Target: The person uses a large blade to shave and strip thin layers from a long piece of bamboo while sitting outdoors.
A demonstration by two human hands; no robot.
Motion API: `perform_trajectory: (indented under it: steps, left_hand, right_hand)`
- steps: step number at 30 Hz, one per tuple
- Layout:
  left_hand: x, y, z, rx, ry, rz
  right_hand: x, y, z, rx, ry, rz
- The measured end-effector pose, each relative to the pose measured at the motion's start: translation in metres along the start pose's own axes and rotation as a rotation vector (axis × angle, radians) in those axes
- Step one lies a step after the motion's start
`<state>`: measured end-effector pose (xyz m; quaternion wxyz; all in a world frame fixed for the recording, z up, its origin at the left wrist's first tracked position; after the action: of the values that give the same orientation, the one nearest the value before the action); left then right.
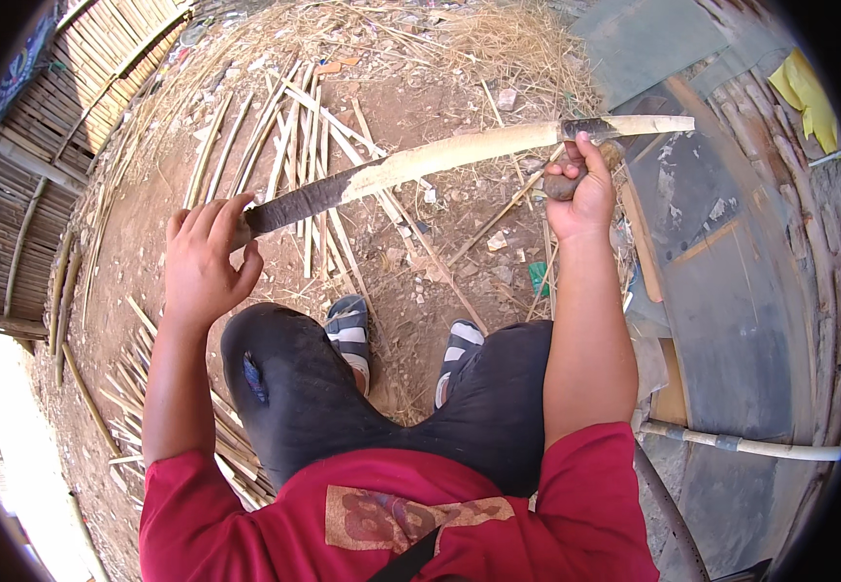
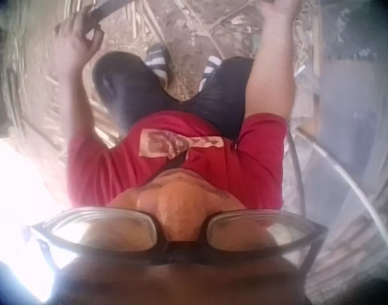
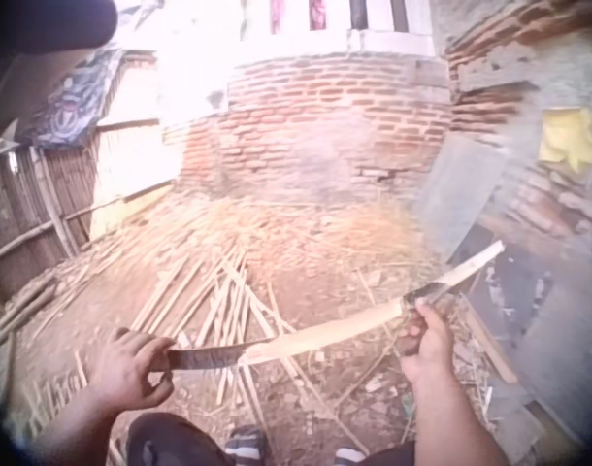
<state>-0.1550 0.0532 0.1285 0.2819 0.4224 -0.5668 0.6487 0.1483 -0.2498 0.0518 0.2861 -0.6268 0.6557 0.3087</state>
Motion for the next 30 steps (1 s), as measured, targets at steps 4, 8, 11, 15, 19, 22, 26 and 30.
perform_trajectory:
  steps: [4,8,11,15,19,22,26,30]
  left_hand:
    - [-0.024,-0.006,-0.010,-0.030,0.098,0.033]
    - [-0.033,-0.012,-0.006,0.030,0.185,0.042]
    - [-0.037,-0.010,0.001,0.071,0.237,-0.037]
    - [-0.046,-0.013,-0.003,0.201,0.157,-0.135]
    - [-0.049,-0.031,-0.012,0.353,0.292,-0.387]
    - [-0.043,-0.040,-0.010,0.463,0.375,-0.329]
    - [-0.053,-0.042,-0.019,0.539,0.326,-0.288]
    - [-0.060,-0.047,-0.014,0.578,0.298,-0.295]
  right_hand:
    - [-0.005,0.002,-0.005,-0.018,-0.039,-0.018]
    - [-0.007,0.003,-0.011,0.004,-0.040,-0.028]
    - [-0.001,0.000,-0.009,0.018,-0.013,-0.035]
    - [0.007,-0.012,-0.010,0.123,0.117,-0.023]
    - [0.022,-0.013,-0.020,0.247,0.514,0.098]
    - [0.028,-0.015,-0.023,0.336,0.648,0.186]
    - [0.028,-0.017,-0.022,0.310,0.673,0.019]
    - [0.014,-0.003,-0.010,0.022,0.234,-0.318]
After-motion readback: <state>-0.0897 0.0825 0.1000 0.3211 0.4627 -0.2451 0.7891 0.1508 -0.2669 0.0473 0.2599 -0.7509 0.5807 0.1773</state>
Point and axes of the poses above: each hand's wrist, its own y-axis away from the middle knuckle, its own x-axis out of the back of the hand, z = x × y, the point moved 4 cm from there along -y, towards the middle knuckle, and after that the axes turned 9 degrees about x, right-handed, at the moved point
